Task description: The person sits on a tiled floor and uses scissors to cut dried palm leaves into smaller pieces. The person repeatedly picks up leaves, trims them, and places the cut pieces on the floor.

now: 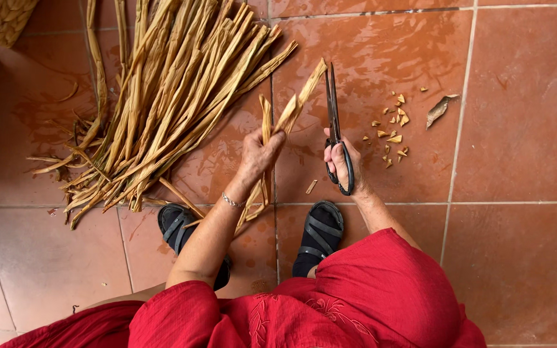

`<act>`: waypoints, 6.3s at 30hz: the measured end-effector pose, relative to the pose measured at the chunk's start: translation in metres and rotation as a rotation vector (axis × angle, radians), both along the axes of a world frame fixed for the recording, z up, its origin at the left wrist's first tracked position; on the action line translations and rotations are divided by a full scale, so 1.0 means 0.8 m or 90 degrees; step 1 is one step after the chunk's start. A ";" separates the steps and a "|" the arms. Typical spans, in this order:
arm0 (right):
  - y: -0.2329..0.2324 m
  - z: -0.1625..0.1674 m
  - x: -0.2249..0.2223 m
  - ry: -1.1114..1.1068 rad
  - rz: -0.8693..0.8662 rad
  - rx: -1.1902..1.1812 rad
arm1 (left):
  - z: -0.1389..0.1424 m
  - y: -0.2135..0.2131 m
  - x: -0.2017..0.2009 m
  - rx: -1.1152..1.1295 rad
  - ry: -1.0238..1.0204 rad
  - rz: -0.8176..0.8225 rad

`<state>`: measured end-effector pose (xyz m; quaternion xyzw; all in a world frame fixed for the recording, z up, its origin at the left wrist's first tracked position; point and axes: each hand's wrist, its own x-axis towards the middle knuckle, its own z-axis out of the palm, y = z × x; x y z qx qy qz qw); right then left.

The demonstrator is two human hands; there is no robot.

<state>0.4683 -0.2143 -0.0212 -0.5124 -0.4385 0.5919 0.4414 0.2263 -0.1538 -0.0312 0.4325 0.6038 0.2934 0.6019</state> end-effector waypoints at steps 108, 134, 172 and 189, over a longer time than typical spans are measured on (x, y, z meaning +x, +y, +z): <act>-0.011 0.006 -0.021 -0.079 -0.055 -0.164 | -0.033 0.125 -0.020 0.218 0.413 -0.062; -0.016 0.009 -0.022 -0.296 0.022 0.074 | 0.004 0.036 0.024 -0.005 -0.098 0.019; -0.019 0.017 -0.035 -0.169 -0.063 -0.076 | -0.008 0.030 0.031 -0.027 0.004 -0.090; -0.036 -0.023 -0.029 -0.169 -0.088 -0.077 | -0.039 0.217 -0.024 0.462 0.708 -0.104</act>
